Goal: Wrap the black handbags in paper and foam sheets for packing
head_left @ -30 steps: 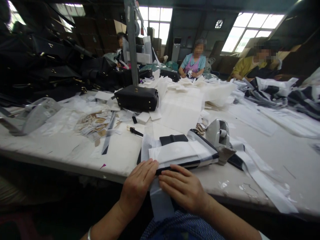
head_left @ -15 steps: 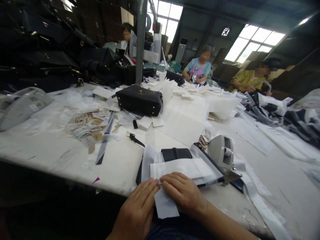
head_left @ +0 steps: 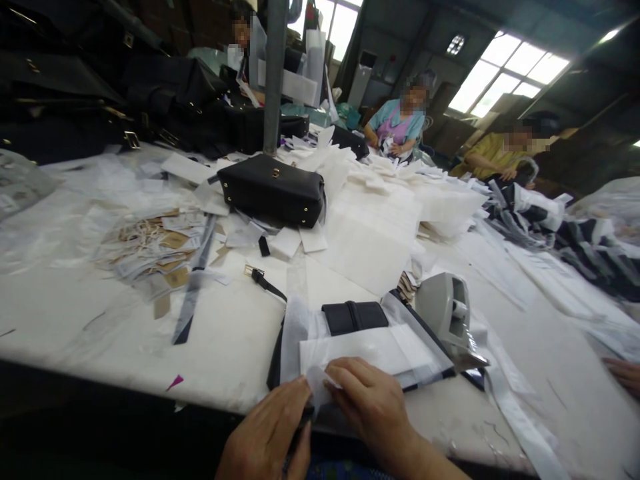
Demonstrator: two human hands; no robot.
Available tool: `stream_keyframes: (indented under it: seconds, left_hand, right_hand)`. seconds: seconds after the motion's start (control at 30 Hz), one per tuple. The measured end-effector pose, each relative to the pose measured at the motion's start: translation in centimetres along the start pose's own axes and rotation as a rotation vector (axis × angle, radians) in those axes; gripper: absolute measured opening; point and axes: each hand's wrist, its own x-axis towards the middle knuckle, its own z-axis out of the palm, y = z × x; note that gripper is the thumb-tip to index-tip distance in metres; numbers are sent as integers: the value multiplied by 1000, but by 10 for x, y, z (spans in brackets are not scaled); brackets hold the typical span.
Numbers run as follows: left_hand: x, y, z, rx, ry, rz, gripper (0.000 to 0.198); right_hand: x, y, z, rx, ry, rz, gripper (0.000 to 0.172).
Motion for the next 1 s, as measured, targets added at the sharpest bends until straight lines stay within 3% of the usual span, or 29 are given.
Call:
stream_keyframes:
  seconds: [0.23,0.4,0.53,0.67,0.83,1.0]
  left_hand:
    - [15,8,5,29,-22,-167,44]
    - [20,7,6,-18,-15,-269,42]
    - [19,3,5,-78,-6,-293,37]
    - [19,4,1,-78,-8,-279,33]
    - [25,7,-9,-13,-91,-206,30]
    - [25,10,-14,47,-154,-197,41]
  right_hand:
    - [8,-9,0,-12,-51,265,18]
    - [10,-12,1,26,-44,320,16]
    - [5,-11,4,61,43,288,12]
    - [-1,-7,5,60,116,152,7]
    - [-6,-1,5,63,76,-25,11]
    - [-5,-3,6,6,114,-10,8]
